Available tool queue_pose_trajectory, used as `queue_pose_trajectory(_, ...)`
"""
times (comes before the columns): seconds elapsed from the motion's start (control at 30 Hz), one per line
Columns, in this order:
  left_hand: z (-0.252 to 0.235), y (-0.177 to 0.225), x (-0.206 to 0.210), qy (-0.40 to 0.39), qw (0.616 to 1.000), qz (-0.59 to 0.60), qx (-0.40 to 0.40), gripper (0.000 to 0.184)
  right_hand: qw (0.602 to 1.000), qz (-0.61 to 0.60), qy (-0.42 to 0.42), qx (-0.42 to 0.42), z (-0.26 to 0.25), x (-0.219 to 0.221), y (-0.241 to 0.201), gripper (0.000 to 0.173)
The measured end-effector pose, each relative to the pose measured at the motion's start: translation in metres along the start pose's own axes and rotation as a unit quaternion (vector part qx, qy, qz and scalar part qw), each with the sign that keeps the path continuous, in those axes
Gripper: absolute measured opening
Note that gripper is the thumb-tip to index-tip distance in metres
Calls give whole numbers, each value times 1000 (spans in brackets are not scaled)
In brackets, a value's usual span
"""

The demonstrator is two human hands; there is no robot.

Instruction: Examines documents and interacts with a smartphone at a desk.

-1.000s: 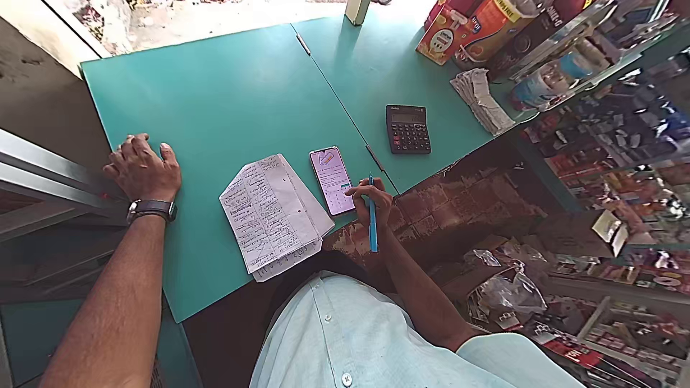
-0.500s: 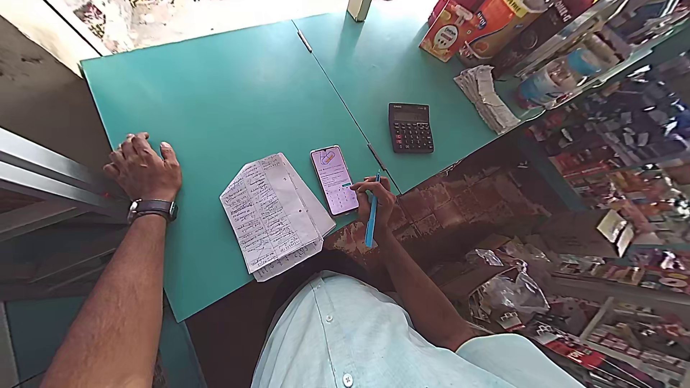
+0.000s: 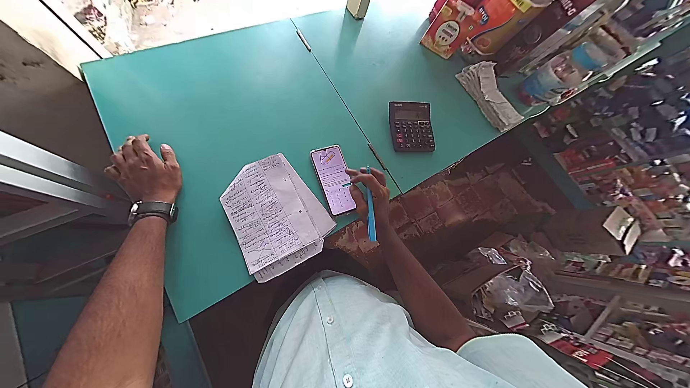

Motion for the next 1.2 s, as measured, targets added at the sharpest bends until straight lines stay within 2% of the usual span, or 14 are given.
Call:
queue_pose_trajectory(0.07,0,0,0,0,1000,-1,2,67,997,50,-50,43,-5,9,1,20)
queue_pose_trajectory(0.1,0,0,1,2,1000,-2,4,67,996,62,-46,48,-5,10,0,22)
queue_pose_trajectory(0.2,-1,-1,0,9,1000,-8,6,67,998,5,56,21,1,-3,0,22)
queue_pose_trajectory(0.3,0,-3,2,7,1000,-13,5,68,997,-22,76,9,5,-11,0,13)
queue_pose_trajectory(0.53,0,-6,6,5,1000,3,16,67,999,-14,35,2,3,-2,-1,12)
queue_pose_trajectory(0.7,0,-5,7,4,1000,5,18,67,998,58,-23,23,-4,7,-4,17)
queue_pose_trajectory(0.87,-1,-7,6,16,1000,3,16,66,998,-14,52,-19,3,-5,-1,13)
queue_pose_trajectory(1.2,-1,-6,6,11,1000,-3,13,66,1000,-1,22,-9,2,0,-2,15)
Point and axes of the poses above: each hand's wrist, its own z-axis away from the middle knuckle, its own x-axis out of the palm, y = z × x, the point moved 8 cm from there along -z, towards the middle knuckle, and after that the axes turned 12 degrees about x, right-handed, at the moved point
